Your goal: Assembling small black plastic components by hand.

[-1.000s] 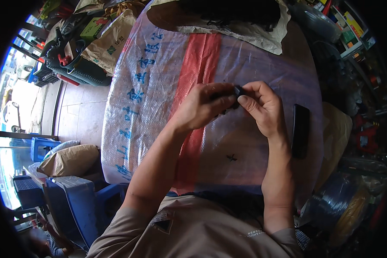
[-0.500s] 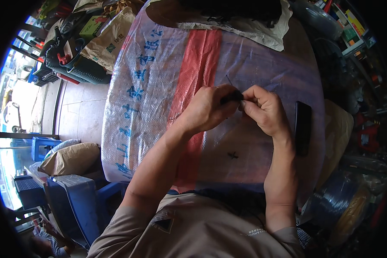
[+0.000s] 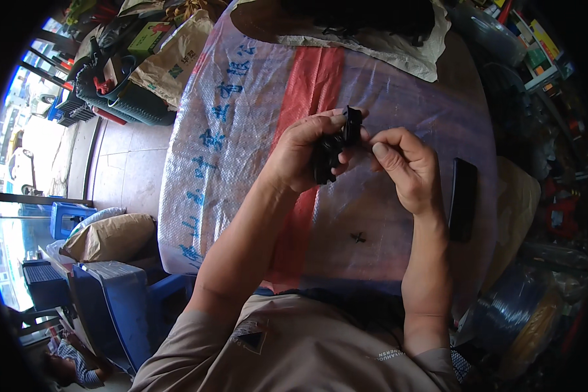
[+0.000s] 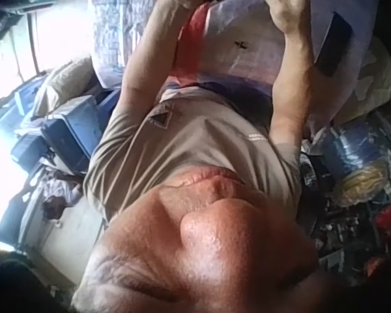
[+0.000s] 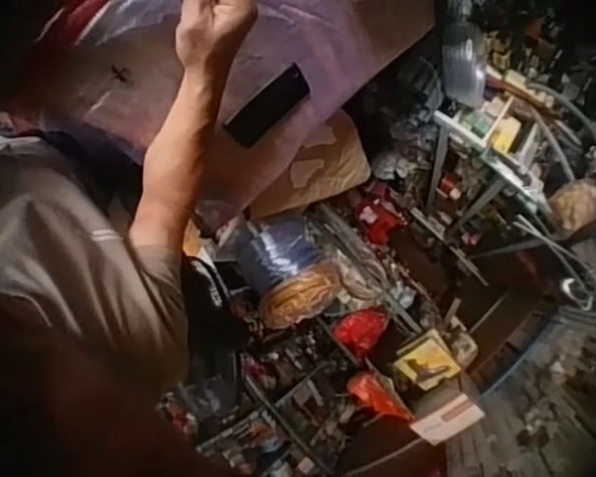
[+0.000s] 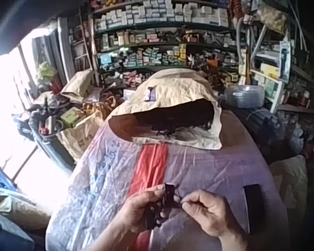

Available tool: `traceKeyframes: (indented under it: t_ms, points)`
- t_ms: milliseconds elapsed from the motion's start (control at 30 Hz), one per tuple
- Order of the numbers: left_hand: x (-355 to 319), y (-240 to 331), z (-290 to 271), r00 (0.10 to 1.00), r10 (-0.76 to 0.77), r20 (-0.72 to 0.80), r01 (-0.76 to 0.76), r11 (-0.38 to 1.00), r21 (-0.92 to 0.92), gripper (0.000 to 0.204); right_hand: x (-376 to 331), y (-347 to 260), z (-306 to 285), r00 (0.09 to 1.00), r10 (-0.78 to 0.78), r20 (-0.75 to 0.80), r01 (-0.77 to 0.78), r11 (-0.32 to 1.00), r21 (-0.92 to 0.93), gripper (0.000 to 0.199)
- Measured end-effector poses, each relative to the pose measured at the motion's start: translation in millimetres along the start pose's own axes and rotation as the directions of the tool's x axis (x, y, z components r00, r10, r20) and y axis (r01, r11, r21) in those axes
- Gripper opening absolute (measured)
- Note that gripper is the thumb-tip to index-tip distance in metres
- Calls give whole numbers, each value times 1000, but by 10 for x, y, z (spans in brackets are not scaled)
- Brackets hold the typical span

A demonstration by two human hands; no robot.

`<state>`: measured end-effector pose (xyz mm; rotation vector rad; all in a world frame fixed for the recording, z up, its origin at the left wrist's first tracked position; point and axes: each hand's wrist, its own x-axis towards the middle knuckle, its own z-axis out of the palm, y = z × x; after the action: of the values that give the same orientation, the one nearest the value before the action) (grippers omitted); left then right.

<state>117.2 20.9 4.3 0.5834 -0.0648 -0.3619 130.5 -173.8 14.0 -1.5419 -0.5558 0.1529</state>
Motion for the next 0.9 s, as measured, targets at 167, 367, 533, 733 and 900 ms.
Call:
traceKeyframes:
  t_ms: [167, 367, 533, 733, 900]
  points:
    - [-4, 13, 36, 972, 2, -233, 64, 958, 279, 34, 33, 39, 61, 972, -193, -132, 114, 882, -457, 6]
    - [-27, 0, 31, 986, -30, -167, 110, 861, 496, 41, 51, 106, 27, 975, -190, -114, 150, 943, -296, 11]
    - [-61, -11, 66, 991, -131, 0, 116, 876, 468, 47, 51, 31, -16, 995, -49, 89, 41, 995, 96, 18]
    - [-45, -23, 172, 997, -33, -66, 62, 870, 489, 45, 72, 166, -27, 997, -5, -80, 7, 1000, 27, 18]
    - [-37, -169, 255, 981, 162, -109, -21, 640, 768, 26, 79, 253, -32, 988, 40, -150, -50, 997, -59, 16]
